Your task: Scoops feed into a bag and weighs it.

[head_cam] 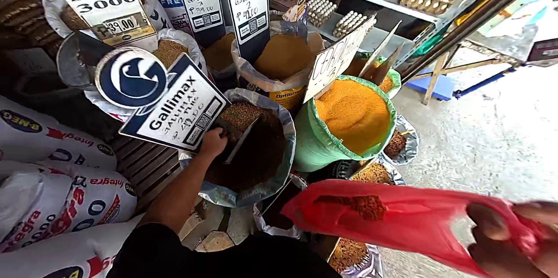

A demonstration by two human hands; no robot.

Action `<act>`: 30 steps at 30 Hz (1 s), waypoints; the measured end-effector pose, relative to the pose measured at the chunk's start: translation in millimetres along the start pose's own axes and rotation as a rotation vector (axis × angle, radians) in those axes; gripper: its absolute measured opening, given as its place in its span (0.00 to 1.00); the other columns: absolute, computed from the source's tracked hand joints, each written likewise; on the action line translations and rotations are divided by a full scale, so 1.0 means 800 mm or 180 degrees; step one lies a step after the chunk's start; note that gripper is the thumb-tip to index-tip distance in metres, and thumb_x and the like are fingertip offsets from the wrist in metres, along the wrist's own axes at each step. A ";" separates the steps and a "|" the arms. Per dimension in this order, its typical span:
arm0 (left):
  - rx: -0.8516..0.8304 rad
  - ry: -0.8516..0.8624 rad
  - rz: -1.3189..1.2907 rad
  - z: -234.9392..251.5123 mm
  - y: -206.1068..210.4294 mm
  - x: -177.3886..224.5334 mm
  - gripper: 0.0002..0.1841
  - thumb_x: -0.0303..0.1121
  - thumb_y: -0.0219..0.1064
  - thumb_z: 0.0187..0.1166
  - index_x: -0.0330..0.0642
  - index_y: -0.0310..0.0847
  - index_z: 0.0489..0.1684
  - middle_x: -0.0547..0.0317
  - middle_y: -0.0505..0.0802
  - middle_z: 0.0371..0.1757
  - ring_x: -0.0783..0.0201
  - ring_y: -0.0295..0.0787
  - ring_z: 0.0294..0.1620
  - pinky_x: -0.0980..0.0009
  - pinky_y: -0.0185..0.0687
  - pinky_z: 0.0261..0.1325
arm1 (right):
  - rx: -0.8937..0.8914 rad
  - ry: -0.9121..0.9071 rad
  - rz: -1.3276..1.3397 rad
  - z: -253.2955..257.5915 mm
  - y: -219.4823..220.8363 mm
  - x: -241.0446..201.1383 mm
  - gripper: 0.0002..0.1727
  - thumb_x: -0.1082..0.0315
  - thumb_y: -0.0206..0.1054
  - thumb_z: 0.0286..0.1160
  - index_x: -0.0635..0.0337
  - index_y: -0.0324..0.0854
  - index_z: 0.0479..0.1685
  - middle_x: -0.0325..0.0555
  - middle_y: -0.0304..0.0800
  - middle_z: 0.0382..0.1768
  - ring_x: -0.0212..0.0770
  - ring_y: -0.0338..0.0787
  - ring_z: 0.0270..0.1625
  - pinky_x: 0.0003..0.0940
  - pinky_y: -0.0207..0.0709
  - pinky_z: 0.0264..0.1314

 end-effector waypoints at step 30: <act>-0.0211 0.0511 0.0229 -0.193 -0.137 0.021 0.17 0.42 0.72 0.80 0.33 0.90 0.43 0.42 0.94 0.42 0.48 0.91 0.48 0.43 0.83 0.59 | -0.1069 0.0959 0.0497 0.276 0.107 0.294 0.53 0.23 0.16 0.77 0.49 0.53 0.92 0.48 0.86 0.67 0.26 0.80 0.26 0.19 0.72 0.26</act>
Point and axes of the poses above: each hand's wrist, its own z-axis towards the middle knuckle, its own y-axis out of the palm, x = y × z, the point moved 3 cm from there along z, towards the middle knuckle
